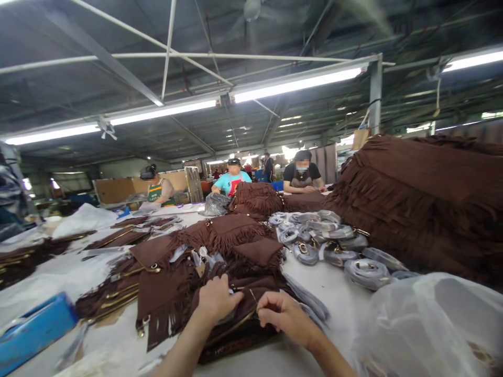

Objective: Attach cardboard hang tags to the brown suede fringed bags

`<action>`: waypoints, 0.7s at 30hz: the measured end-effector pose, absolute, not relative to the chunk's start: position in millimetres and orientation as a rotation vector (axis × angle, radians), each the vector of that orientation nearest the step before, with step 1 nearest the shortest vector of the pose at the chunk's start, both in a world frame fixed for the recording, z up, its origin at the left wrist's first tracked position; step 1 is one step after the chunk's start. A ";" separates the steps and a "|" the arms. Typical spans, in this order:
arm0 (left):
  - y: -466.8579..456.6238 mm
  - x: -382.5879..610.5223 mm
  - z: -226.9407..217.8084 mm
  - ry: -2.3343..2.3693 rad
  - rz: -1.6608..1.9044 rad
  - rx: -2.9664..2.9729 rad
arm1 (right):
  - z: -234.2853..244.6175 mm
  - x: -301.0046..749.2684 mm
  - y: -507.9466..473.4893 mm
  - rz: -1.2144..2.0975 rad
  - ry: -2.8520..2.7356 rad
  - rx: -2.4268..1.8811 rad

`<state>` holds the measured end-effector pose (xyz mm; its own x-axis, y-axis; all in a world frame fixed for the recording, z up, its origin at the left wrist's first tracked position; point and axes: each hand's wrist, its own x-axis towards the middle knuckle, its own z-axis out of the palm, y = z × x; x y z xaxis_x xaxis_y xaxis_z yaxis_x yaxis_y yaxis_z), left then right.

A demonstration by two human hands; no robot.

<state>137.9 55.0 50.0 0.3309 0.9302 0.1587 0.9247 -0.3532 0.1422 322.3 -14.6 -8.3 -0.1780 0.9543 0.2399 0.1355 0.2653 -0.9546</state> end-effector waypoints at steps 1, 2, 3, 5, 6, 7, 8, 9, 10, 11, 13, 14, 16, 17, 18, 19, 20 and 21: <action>58.7 143.1 45.5 1.809 0.291 2.516 | -7.9 322.4 -14.5 1.052 -1.555 -1.053; 61.4 146.0 41.3 1.830 0.258 2.500 | -7.4 322.3 -14.5 1.057 -1.556 -1.059; 63.1 146.7 37.9 1.832 0.238 2.496 | -6.6 322.0 -14.5 1.063 -1.554 -1.064; 63.3 143.6 33.8 1.796 0.235 2.512 | -4.7 321.0 -14.8 1.070 -1.548 -1.064; 62.3 140.7 33.0 1.770 0.250 2.520 | -3.9 320.2 -14.9 1.069 -1.544 -1.064; 61.1 137.7 32.6 1.749 0.275 2.522 | -3.1 319.3 -15.0 1.067 -1.540 -1.069; 60.1 134.9 32.4 1.734 0.311 2.519 | -2.7 318.4 -15.0 1.064 -1.535 -1.077; 59.5 132.6 32.1 1.726 0.355 2.511 | -2.5 317.5 -14.9 1.061 -1.530 -1.086; 59.5 131.1 31.6 1.723 0.404 2.502 | -2.5 316.6 -14.7 1.057 -1.525 -1.094; 60.1 130.3 30.8 1.719 0.452 2.493 | -2.8 315.9 -14.3 1.054 -1.518 -1.101; 62.4 130.3 28.1 1.708 0.533 2.480 | -3.5 314.8 -13.6 1.039 -1.508 -1.113; 63.6 130.9 26.6 1.701 0.565 2.475 | -3.8 314.4 -13.3 1.027 -1.506 -1.120; 65.5 132.0 24.1 1.686 0.620 2.470 | -4.1 313.6 -12.8 1.003 -1.507 -1.140; 65.9 132.4 23.4 1.675 0.648 2.469 | -4.0 313.2 -12.7 0.992 -1.508 -1.149; 66.1 132.6 23.4 1.661 0.678 2.469 | -3.9 312.8 -12.6 0.983 -1.508 -1.155; 66.0 132.6 23.9 1.643 0.705 2.469 | -3.8 312.3 -12.6 0.977 -1.505 -1.159; 65.7 132.5 24.9 1.622 0.728 2.470 | -3.8 311.8 -12.6 0.974 -1.503 -1.162; 65.3 132.3 26.1 1.592 0.757 2.459 | -3.9 311.3 -12.6 0.970 -1.500 -1.163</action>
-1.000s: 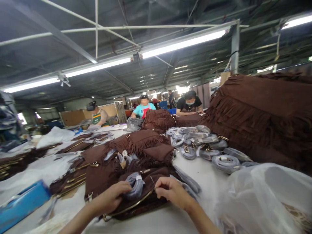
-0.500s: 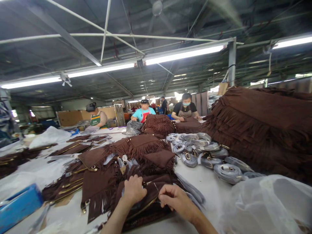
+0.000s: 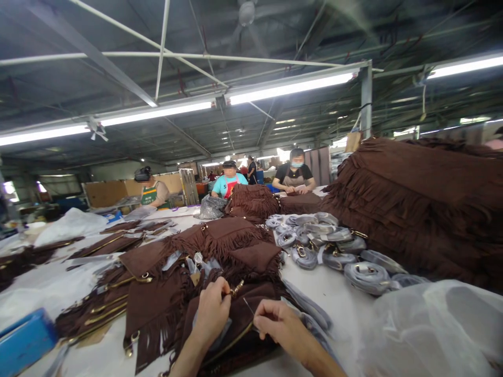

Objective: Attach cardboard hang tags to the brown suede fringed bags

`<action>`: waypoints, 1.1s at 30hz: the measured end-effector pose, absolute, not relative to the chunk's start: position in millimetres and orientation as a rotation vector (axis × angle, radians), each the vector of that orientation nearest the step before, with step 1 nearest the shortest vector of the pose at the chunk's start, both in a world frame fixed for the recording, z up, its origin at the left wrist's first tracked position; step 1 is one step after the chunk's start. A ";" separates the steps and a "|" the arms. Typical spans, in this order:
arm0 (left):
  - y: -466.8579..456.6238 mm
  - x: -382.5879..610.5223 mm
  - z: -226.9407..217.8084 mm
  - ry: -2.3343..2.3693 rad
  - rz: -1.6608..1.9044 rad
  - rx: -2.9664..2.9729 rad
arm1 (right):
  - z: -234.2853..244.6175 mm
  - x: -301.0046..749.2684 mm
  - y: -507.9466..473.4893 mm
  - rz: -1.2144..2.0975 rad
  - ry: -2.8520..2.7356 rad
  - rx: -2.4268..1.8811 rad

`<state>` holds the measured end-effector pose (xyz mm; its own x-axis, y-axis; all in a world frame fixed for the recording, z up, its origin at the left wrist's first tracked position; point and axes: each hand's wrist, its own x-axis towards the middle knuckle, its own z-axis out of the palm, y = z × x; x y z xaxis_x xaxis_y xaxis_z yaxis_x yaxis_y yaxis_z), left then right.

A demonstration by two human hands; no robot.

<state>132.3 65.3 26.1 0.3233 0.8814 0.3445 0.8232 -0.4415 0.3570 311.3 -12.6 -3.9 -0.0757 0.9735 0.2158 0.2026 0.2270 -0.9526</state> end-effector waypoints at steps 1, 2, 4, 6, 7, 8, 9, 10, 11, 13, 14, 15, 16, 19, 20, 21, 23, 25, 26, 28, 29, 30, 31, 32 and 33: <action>64.7 132.2 27.5 1.555 0.790 2.436 | -4.0 310.7 -12.7 0.964 -1.498 -1.164; 64.0 132.3 28.9 1.515 0.822 2.408 | -4.2 310.2 -12.9 0.957 -1.498 -1.166; 61.6 133.2 31.1 1.448 0.871 2.354 | -4.3 309.0 -13.3 0.941 -1.499 -1.174; 57.9 135.5 32.8 1.416 0.898 2.325 | -3.6 307.6 -14.0 0.931 -1.493 -1.185; 55.5 137.3 33.6 1.414 0.917 2.324 | -2.8 306.8 -14.3 0.929 -1.487 -1.189; 52.7 139.5 34.2 1.412 0.951 2.322 | -1.7 306.0 -14.7 0.926 -1.480 -1.192; 49.8 142.0 34.8 1.414 0.996 2.324 | -0.5 305.2 -15.1 0.923 -1.473 -1.194; 46.8 144.8 35.3 1.420 1.043 2.335 | 0.8 304.3 -15.4 0.922 -1.465 -1.198; 43.7 147.8 35.5 1.427 1.084 2.353 | 2.0 303.3 -15.6 0.924 -1.455 -1.204; 38.2 153.3 35.2 1.433 1.129 2.408 | 3.4 301.5 -15.6 0.924 -1.428 -1.217; 36.0 155.5 34.5 1.437 1.138 2.433 | 3.5 300.6 -15.4 0.918 -1.413 -1.224; 34.1 157.1 33.5 1.440 1.145 2.456 | 3.2 299.9 -15.0 0.910 -1.400 -1.228; 32.6 158.1 32.2 1.441 1.154 2.477 | 2.4 299.2 -14.4 0.900 -1.387 -1.230; 30.3 158.0 28.0 1.449 1.198 2.522 | -1.3 298.2 -12.1 0.889 -1.362 -1.220; 30.0 157.5 26.9 1.446 1.210 2.534 | -2.6 298.2 -11.4 0.895 -1.356 -1.212; 29.7 157.0 26.0 1.443 1.214 2.546 | -3.8 298.3 -10.8 0.899 -1.353 -1.200; 29.1 157.0 24.8 1.437 1.207 2.566 | -5.3 298.5 -9.8 0.909 -1.354 -1.172; 28.0 158.4 24.0 1.420 1.190 2.586 | -5.6 298.3 -9.1 0.915 -1.354 -1.154; 27.4 159.3 23.4 1.406 1.181 2.594 | -5.4 297.9 -8.8 0.914 -1.352 -1.153; 26.6 160.8 21.2 1.371 1.176 2.594 | -5.6 296.7 -7.8 0.912 -1.341 -1.151; 26.9 160.9 19.3 1.348 1.184 2.590 | -6.5 296.0 -6.9 0.912 -1.336 -1.140; 27.8 160.4 17.0 1.318 1.192 2.589 | -8.2 295.4 -5.6 0.915 -1.335 -1.119; 29.6 159.4 14.2 1.279 1.192 2.594 | -10.7 295.1 -3.9 0.923 -1.338 -1.094; 32.2 158.0 11.0 1.229 1.177 2.607 | -13.9 295.4 -1.6 0.935 -1.345 -1.078; 35.6 156.5 7.5 1.180 1.152 2.623 | -17.5 296.2 1.2 0.942 -1.357 -1.076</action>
<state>156.5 35.6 7.5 0.4335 0.6605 0.6131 0.6286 -0.7091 0.3194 296.2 1.2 -17.5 0.0241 0.9622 0.2713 0.0823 0.2686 -0.9597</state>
